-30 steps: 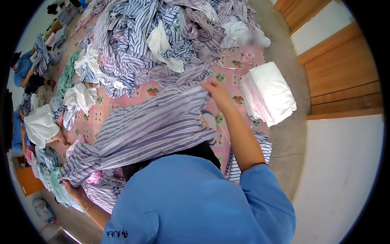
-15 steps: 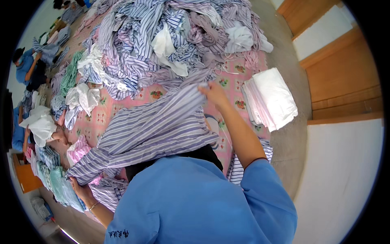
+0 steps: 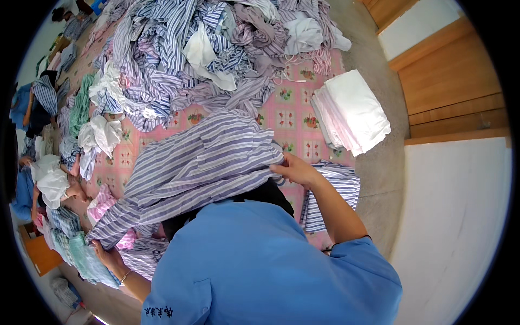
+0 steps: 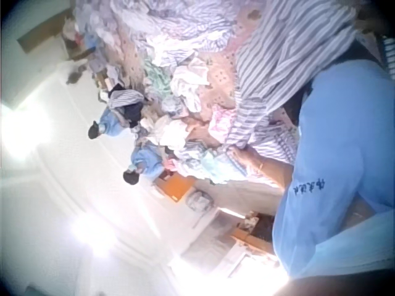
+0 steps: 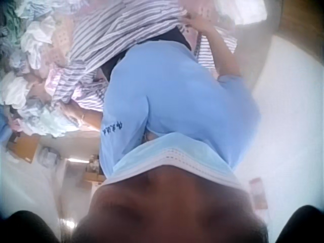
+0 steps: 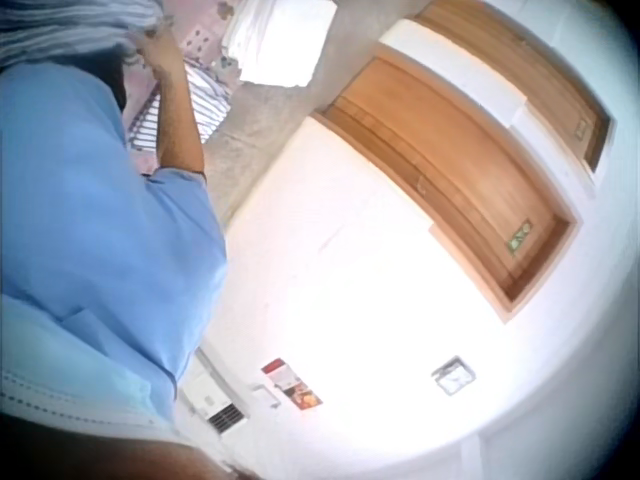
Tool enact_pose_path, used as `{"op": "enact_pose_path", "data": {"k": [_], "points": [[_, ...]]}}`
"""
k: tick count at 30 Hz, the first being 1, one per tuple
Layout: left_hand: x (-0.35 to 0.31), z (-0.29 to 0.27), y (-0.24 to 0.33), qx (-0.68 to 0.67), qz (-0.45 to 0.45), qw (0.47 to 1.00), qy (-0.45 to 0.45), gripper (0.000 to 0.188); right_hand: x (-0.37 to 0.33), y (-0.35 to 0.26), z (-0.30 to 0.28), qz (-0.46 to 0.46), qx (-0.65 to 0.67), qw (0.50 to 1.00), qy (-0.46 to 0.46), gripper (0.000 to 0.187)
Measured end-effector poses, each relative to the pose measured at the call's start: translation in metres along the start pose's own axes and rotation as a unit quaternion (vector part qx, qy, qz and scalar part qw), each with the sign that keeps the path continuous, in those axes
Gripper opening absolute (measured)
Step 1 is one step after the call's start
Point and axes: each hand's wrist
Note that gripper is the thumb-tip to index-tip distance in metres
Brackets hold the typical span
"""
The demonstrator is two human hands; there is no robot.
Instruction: The person folds several striped shirts and white linens by hand, flattening the fabric and stacking them into piles on the floor.
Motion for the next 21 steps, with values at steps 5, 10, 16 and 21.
{"op": "enact_pose_path", "data": {"k": [5,10,16,21], "points": [[0.008,0.018,0.008,0.014,0.026,0.999,0.038,0.046,-0.001,-0.029,-0.014,-0.223,0.104,0.969,0.021,0.042],[0.024,0.036,0.027,0.011,0.069,0.996,0.048,0.047,-0.021,-0.125,-0.017,-0.329,0.226,0.916,0.034,0.026],[0.022,0.057,0.022,0.109,0.084,0.986,0.092,0.054,0.016,-0.122,-0.033,-0.255,0.156,0.953,0.037,0.013],[0.035,0.082,0.043,-0.014,0.095,0.993,0.063,0.047,0.002,-0.168,-0.026,-0.376,0.200,0.903,0.045,0.017]]}}
Point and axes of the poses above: each hand's wrist, its own x-axis towards the middle knuckle, its own z-axis out of the palm, y = z × x, and after that the axes turned 4 degrees about x, right-handed
